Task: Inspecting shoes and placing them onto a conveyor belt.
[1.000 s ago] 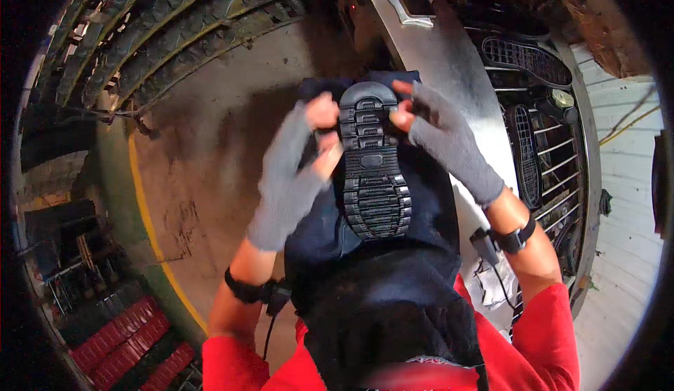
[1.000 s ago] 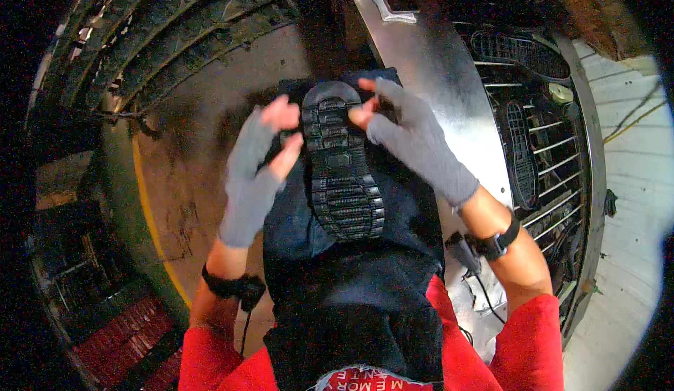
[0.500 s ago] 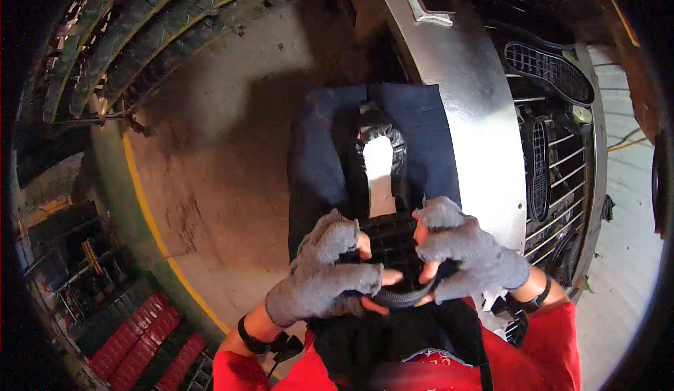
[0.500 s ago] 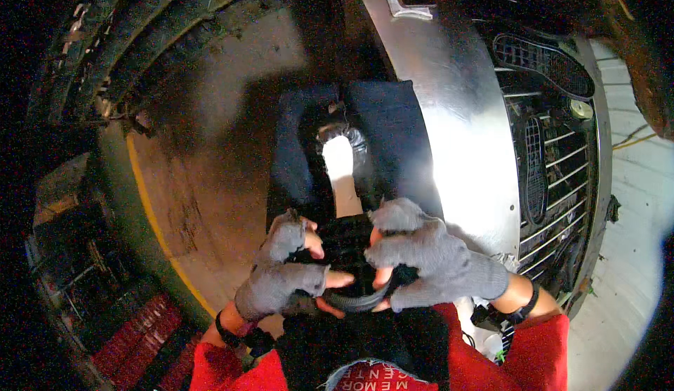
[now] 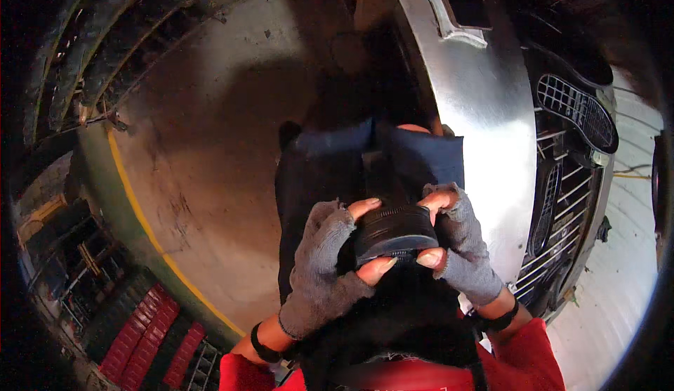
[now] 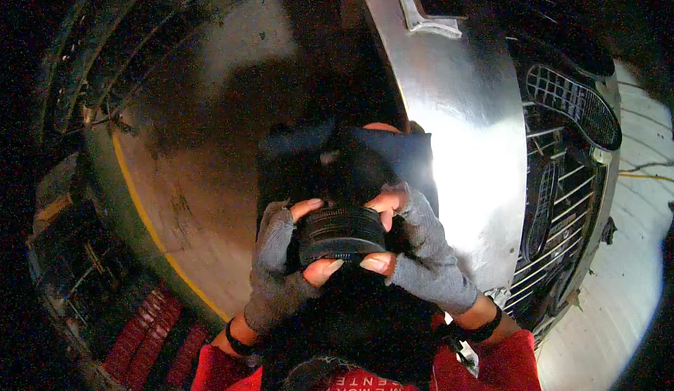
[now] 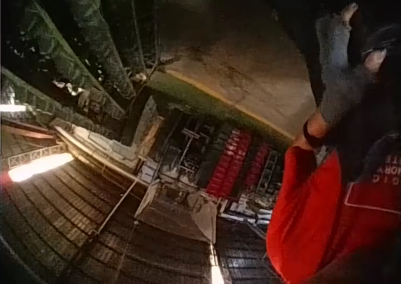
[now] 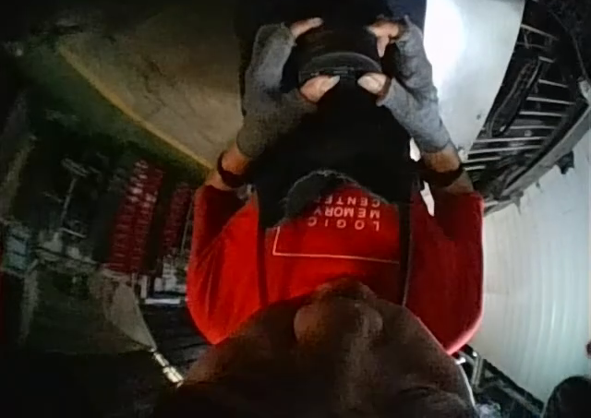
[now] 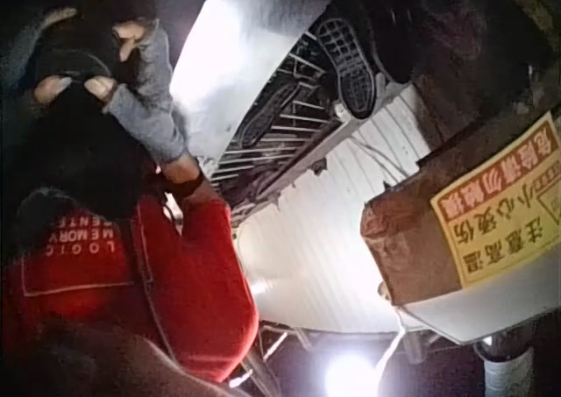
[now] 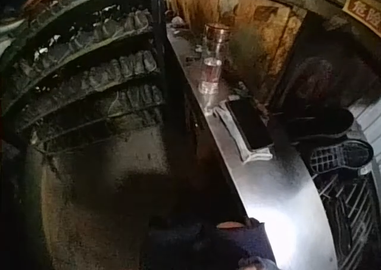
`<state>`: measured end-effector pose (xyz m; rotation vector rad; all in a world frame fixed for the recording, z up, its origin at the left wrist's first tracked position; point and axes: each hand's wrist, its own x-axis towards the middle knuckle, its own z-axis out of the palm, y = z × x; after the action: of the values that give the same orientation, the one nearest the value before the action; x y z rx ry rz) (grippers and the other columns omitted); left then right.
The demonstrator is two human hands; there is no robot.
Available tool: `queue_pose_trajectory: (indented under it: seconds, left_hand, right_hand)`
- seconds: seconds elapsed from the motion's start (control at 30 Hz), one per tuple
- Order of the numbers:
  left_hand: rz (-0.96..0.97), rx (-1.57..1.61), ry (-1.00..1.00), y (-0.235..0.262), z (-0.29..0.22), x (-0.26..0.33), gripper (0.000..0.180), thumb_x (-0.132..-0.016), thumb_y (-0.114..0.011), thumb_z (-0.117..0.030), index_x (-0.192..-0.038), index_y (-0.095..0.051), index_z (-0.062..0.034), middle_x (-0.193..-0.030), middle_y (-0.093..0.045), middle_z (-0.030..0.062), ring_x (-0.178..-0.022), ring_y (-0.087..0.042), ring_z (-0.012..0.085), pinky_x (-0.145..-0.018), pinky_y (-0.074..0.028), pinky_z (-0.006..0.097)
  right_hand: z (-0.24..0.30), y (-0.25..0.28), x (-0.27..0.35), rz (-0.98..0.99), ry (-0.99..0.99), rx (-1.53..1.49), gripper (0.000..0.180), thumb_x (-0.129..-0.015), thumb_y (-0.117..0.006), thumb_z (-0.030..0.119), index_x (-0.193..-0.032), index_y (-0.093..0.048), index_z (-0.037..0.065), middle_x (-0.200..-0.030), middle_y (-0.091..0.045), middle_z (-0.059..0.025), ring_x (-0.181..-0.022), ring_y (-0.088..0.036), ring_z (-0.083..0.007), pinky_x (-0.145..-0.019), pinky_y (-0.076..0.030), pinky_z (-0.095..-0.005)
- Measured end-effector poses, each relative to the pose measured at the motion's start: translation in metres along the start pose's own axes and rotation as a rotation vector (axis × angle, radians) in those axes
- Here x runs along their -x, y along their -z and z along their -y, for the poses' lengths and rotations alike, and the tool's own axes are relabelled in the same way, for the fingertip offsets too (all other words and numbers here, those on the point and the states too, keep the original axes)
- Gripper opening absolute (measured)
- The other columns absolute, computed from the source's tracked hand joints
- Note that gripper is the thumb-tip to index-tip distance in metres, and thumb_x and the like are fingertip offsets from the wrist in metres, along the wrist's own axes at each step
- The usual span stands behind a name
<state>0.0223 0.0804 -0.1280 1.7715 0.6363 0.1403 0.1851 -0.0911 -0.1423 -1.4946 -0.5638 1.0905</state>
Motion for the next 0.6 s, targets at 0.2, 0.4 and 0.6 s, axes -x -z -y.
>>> queue_pose_trajectory:
  seconds: [0.2,0.4,0.6]
  left_hand:
    - [0.147,0.047,0.033,0.018,0.001,-0.02,0.081,-0.08,-0.087,-0.033,-0.148,-0.055,-0.0032,-0.121,-0.064,0.0154,-0.117,-0.061,0.0331,-0.105,-0.047,0.041]
    - [0.312,0.05,-0.217,0.034,0.013,-0.002,0.112,-0.076,-0.092,-0.041,-0.163,-0.033,0.0004,-0.166,-0.027,0.0196,-0.156,-0.027,0.0308,-0.123,-0.032,0.041]
    - [0.268,0.19,-0.347,0.01,-0.043,0.037,0.119,-0.063,-0.096,-0.037,-0.161,-0.037,-0.0027,-0.163,-0.033,0.0225,-0.155,-0.029,0.0386,-0.125,-0.03,0.047]
  right_hand:
    - [0.014,0.009,-0.023,0.057,-0.13,-0.089,0.072,-0.085,-0.084,0.04,-0.138,-0.052,0.004,-0.111,-0.051,-0.0024,-0.101,-0.05,-0.0155,-0.092,-0.043,-0.0304]
    - [0.033,0.006,-0.017,0.251,0.338,0.336,0.076,-0.089,-0.077,0.038,-0.148,-0.054,-0.004,-0.099,-0.062,-0.0165,-0.086,-0.059,-0.0317,-0.079,-0.049,-0.0414]
    - [0.04,0.011,0.069,0.12,0.16,-0.027,0.073,-0.098,-0.066,0.049,-0.152,-0.049,0.002,-0.094,-0.063,-0.0119,-0.08,-0.062,-0.0261,-0.072,-0.053,-0.0374]
